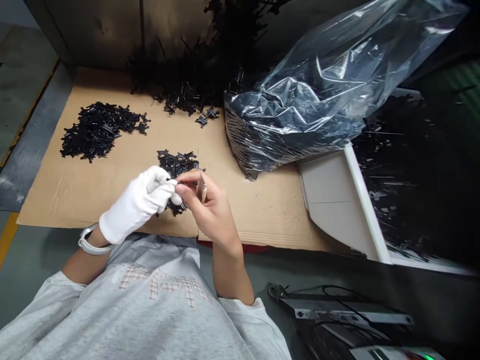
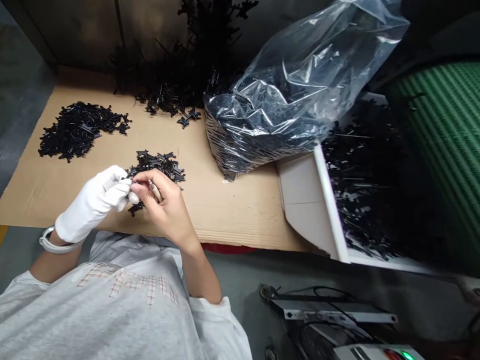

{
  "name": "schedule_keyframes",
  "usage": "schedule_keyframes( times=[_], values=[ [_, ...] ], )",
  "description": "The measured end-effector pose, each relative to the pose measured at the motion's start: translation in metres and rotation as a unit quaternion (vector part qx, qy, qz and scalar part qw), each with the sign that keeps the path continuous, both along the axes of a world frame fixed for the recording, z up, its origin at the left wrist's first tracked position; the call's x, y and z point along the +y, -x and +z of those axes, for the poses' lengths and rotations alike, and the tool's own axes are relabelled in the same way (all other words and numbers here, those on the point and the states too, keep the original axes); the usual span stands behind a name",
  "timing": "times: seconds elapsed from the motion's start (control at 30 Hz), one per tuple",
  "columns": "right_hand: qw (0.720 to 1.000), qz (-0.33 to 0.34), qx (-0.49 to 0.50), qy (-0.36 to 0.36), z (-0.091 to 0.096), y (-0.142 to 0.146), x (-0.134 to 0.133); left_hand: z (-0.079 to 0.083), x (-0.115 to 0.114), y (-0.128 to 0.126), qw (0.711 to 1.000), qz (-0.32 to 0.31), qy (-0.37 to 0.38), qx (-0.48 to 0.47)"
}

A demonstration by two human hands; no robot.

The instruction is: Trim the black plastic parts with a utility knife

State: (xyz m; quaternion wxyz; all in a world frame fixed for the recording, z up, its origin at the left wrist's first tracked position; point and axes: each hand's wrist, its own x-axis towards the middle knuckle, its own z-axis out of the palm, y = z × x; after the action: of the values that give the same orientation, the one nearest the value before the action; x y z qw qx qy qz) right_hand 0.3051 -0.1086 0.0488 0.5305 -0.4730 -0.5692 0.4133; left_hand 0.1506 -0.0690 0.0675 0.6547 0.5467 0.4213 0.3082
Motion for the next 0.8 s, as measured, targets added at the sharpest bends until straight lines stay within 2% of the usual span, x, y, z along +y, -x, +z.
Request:
schedule_keyframes(
  times=[0.1, 0.17, 0.27, 0.37, 0.43, 0.53, 0.63, 0.73, 0.8],
  values=[
    [0.996, 0.022, 0.082, 0.026, -0.001, -0.004, -0.003, -0.009, -0.001, 0.0, 0.992, -0.06, 0.081, -0.071],
    [0.993, 0.04, 0.107, 0.034, -0.002, -0.007, -0.004, -0.015, -0.003, -0.001, 0.972, -0.105, 0.164, -0.129],
    [0.997, 0.037, 0.067, 0.03, -0.002, -0.008, -0.007, -0.017, -0.01, -0.005, 0.943, -0.148, 0.242, -0.175],
    [1.0, 0.006, -0.018, -0.013, -0.001, -0.01, -0.014, -0.014, -0.017, -0.008, 0.937, -0.135, 0.247, -0.209],
    [0.995, -0.005, -0.085, -0.05, 0.0, -0.011, -0.021, -0.011, -0.022, -0.009, 0.948, -0.091, 0.228, -0.203],
    [0.977, -0.012, -0.193, -0.087, 0.003, -0.011, -0.03, -0.005, -0.027, -0.011, 0.978, -0.031, 0.153, -0.138],
    [0.959, -0.022, -0.257, -0.116, 0.005, -0.009, -0.034, 0.004, -0.03, -0.012, 0.995, -0.014, 0.076, -0.066],
    [0.95, -0.022, -0.277, -0.141, 0.008, -0.007, -0.035, 0.008, -0.031, -0.01, 0.999, 0.005, -0.023, -0.023],
    [0.947, -0.018, -0.282, -0.155, 0.01, -0.007, -0.035, 0.008, -0.033, -0.007, 0.999, -0.009, -0.031, -0.017]
  ],
)
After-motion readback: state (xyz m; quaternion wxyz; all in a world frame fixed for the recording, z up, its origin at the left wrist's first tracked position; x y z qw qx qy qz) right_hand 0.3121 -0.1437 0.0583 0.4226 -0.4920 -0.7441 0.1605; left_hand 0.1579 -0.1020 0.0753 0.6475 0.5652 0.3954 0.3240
